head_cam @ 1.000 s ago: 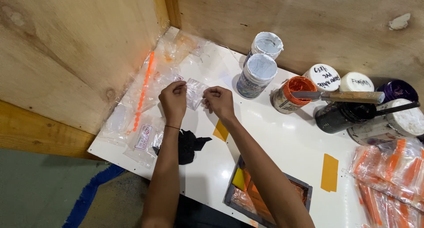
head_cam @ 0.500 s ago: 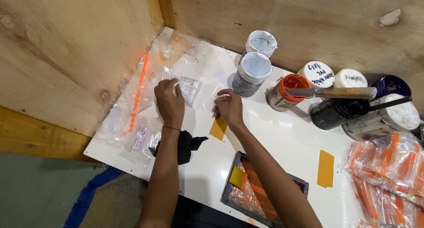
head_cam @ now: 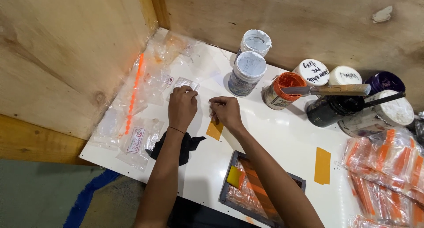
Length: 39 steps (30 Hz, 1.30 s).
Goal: The person wipes a table surface with a black cloth, then uses a yellow squeegee to spread orange ink across a screen printing frame. They press the inked screen onto clear plastic bags to transfer the design and place the printed bags on a pile.
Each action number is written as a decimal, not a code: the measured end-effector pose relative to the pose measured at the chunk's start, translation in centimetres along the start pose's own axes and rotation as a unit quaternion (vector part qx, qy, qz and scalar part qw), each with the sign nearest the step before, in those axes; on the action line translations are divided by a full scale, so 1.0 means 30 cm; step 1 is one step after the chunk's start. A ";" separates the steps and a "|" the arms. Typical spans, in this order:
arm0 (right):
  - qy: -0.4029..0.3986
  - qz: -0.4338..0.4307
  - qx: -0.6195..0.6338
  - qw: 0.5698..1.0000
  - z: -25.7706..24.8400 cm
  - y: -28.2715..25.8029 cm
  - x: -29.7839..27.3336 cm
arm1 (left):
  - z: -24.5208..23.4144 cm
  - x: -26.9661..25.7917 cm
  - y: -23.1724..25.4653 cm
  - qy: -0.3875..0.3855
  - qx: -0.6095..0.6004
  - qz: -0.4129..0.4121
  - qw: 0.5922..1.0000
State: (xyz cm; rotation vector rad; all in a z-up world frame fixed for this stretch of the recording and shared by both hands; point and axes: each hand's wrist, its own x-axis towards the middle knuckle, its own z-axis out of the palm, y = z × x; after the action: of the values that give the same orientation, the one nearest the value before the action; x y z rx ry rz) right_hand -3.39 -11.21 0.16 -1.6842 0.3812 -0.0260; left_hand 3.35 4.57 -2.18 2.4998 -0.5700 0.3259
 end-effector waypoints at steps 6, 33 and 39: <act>-0.020 -0.023 0.001 1.000 -0.036 0.009 -0.027 | -0.006 -0.005 0.011 -0.002 -0.020 -0.009 1.000; 0.074 0.060 0.018 0.995 -0.486 0.089 -0.337 | -0.035 -0.015 0.047 0.027 0.011 -0.030 0.999; 0.090 0.050 -0.049 0.993 -0.544 0.133 -0.372 | -0.029 -0.017 0.041 0.032 0.021 -0.019 0.999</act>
State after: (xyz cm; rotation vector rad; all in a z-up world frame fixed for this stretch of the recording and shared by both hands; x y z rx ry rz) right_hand -18.70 -24.33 1.07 -1.7626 0.6109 -0.0856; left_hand 2.23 4.30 -1.06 2.5275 -0.4944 0.4072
